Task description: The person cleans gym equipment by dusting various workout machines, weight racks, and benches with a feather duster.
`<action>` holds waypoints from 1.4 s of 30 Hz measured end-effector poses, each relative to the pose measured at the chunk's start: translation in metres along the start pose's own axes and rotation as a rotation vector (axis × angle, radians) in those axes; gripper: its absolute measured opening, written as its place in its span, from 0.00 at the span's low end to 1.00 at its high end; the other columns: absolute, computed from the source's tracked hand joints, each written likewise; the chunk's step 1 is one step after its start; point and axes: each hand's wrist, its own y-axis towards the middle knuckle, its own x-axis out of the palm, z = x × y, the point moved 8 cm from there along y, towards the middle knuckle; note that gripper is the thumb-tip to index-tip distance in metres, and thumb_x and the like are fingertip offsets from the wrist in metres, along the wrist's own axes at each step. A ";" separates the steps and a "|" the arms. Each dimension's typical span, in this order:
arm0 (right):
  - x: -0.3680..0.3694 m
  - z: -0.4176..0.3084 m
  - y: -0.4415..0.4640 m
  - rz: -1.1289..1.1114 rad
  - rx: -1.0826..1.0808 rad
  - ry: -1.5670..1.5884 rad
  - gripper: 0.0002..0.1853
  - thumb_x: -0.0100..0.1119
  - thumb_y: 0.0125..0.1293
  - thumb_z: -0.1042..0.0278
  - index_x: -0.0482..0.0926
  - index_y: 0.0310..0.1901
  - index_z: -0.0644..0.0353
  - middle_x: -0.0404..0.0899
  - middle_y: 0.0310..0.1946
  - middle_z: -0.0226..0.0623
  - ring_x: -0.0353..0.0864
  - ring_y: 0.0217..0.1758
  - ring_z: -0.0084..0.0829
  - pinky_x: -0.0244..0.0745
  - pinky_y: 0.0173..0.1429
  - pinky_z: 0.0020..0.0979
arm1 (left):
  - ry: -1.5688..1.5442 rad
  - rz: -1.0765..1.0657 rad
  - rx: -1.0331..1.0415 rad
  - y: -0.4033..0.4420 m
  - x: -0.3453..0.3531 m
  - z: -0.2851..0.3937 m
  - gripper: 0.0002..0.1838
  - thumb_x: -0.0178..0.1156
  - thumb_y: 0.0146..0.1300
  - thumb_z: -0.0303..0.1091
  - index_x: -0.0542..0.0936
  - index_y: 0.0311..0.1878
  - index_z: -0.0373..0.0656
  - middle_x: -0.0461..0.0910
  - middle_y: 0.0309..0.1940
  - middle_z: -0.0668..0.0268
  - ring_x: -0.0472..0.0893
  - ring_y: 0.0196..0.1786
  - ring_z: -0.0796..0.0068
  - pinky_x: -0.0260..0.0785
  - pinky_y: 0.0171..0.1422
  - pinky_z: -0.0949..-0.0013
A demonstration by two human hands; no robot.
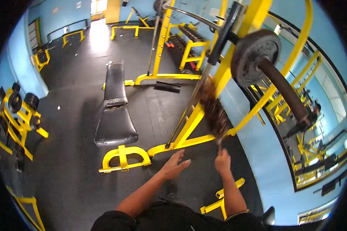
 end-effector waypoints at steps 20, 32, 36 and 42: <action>0.154 0.158 -0.040 -0.401 0.163 -0.019 0.14 0.47 0.68 0.61 0.75 0.38 0.64 0.78 0.35 0.53 0.78 0.41 0.52 0.71 0.45 0.43 | 0.143 0.071 -0.317 0.089 0.075 -0.157 0.55 0.41 0.54 0.78 0.52 0.72 0.40 0.54 0.69 0.45 0.56 0.71 0.46 0.49 0.71 0.47; 0.269 0.200 -0.019 -0.711 0.398 0.260 0.12 0.44 0.69 0.58 0.70 0.36 0.57 0.69 0.25 0.32 0.71 0.26 0.27 0.67 0.27 0.30 | -0.002 0.271 -0.398 0.109 0.078 -0.227 0.51 0.43 0.57 0.75 0.55 0.71 0.40 0.59 0.67 0.45 0.61 0.68 0.45 0.52 0.70 0.48; 0.332 0.189 -0.054 -0.426 0.893 0.986 0.13 0.46 0.68 0.57 0.71 0.35 0.58 0.70 0.24 0.32 0.72 0.26 0.28 0.70 0.30 0.30 | 0.065 0.260 -0.631 0.098 0.070 -0.284 0.49 0.44 0.58 0.72 0.56 0.70 0.41 0.60 0.65 0.44 0.62 0.67 0.45 0.55 0.68 0.49; 0.431 0.207 -0.065 -0.910 0.973 0.874 0.14 0.46 0.68 0.59 0.74 0.34 0.61 0.76 0.25 0.35 0.76 0.25 0.33 0.72 0.31 0.34 | -0.118 0.402 -0.537 0.111 0.088 -0.368 0.45 0.47 0.59 0.69 0.58 0.69 0.42 0.64 0.61 0.42 0.66 0.64 0.44 0.60 0.65 0.51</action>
